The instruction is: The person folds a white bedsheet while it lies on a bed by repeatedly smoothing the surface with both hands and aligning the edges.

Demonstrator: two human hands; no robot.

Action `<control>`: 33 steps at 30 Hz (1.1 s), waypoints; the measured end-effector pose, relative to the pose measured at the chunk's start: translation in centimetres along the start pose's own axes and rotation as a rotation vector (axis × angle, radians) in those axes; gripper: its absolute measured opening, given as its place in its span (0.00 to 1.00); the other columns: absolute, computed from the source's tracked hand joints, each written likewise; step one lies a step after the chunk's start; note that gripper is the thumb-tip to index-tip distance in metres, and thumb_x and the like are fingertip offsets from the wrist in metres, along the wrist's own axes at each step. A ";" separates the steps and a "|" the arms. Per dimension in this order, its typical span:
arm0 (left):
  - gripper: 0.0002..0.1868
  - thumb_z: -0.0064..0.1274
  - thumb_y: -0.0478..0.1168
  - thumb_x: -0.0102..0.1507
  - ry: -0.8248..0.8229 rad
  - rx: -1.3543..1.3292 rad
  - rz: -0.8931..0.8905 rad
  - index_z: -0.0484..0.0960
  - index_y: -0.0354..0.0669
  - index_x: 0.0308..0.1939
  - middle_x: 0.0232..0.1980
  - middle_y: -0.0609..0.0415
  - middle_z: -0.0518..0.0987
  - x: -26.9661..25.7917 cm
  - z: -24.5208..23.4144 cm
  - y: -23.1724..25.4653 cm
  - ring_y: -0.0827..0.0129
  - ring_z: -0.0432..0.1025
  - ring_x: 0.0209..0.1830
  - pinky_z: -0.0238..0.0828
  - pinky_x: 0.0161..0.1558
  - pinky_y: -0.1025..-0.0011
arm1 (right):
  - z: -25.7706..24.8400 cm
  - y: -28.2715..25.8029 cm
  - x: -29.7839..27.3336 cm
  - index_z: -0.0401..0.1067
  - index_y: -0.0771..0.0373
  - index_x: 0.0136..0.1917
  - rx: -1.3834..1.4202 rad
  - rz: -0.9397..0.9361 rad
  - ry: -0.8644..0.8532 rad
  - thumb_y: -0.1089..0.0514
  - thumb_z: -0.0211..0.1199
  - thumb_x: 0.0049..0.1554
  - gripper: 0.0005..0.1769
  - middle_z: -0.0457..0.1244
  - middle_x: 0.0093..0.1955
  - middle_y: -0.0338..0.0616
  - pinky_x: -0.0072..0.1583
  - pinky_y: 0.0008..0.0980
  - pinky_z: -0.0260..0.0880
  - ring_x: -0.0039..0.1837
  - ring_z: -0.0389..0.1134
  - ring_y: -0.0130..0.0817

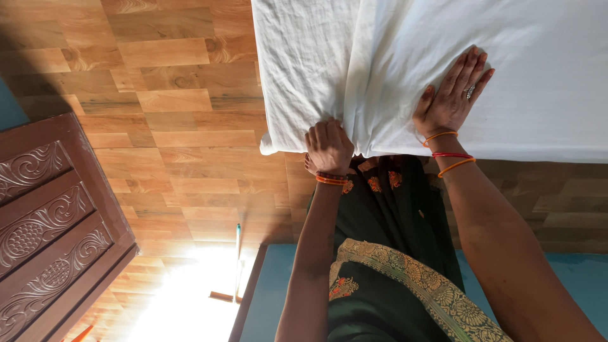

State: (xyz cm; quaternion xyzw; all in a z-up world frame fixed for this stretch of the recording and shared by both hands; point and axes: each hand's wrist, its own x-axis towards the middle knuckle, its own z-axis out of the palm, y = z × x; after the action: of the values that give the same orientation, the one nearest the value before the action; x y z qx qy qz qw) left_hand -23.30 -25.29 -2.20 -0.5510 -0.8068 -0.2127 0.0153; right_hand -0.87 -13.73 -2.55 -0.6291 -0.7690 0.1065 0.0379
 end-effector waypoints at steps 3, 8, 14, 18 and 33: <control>0.07 0.50 0.36 0.67 -0.110 0.066 0.044 0.76 0.40 0.34 0.35 0.50 0.76 -0.9 1.6 -0.7 0.65 0.69 0.30 0.72 0.33 0.65 | 0.0 0.0 0.0 0.26 0.73 0.84 0.005 0.025 -0.033 0.52 0.49 0.69 0.46 0.26 0.89 0.57 0.84 0.58 0.18 0.88 0.21 0.53; 0.09 0.48 0.39 0.62 -0.178 0.085 0.160 0.73 0.41 0.28 0.28 0.49 0.73 -0.3 3.5 -3.6 0.66 0.66 0.21 0.67 0.20 0.65 | 0.5 0.2 0.1 0.26 0.73 0.85 -0.018 0.008 0.009 0.51 0.48 0.70 0.45 0.26 0.89 0.55 0.85 0.57 0.18 0.88 0.21 0.51; 0.19 0.49 0.52 0.63 -0.498 0.456 -0.129 0.78 0.38 0.31 0.34 0.44 0.78 4.1 -1.1 -14.2 0.62 0.72 0.26 0.68 0.19 0.63 | 0.3 0.2 -0.1 0.27 0.73 0.86 -0.011 0.016 -0.005 0.49 0.45 0.71 0.44 0.27 0.90 0.55 0.86 0.60 0.19 0.89 0.22 0.52; 0.07 0.48 0.39 0.62 -0.484 0.532 -0.015 0.78 0.41 0.32 0.38 0.48 0.78 6.2 -4.0 -13.8 0.59 0.74 0.35 0.74 0.33 0.61 | 0.4 0.1 0.1 0.29 0.72 0.86 -0.008 0.005 0.034 0.47 0.42 0.72 0.42 0.28 0.90 0.55 0.87 0.60 0.20 0.90 0.24 0.52; 0.36 0.39 0.59 0.77 -0.443 -0.097 0.736 0.49 0.53 0.84 0.86 0.51 0.40 23.2 4.4 -1.8 0.60 0.33 0.87 0.23 0.84 0.53 | 1.5 0.2 0.4 0.34 0.72 0.85 0.007 0.048 0.059 0.44 0.36 0.70 0.41 0.31 0.89 0.56 0.85 0.62 0.23 0.89 0.27 0.53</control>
State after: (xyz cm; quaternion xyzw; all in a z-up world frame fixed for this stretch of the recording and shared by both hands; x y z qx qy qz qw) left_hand -33.13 -3.78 -0.77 -0.8345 -0.5294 -0.1073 -0.1091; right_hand -1.06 -13.43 -4.06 -0.6502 -0.7518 0.0916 0.0600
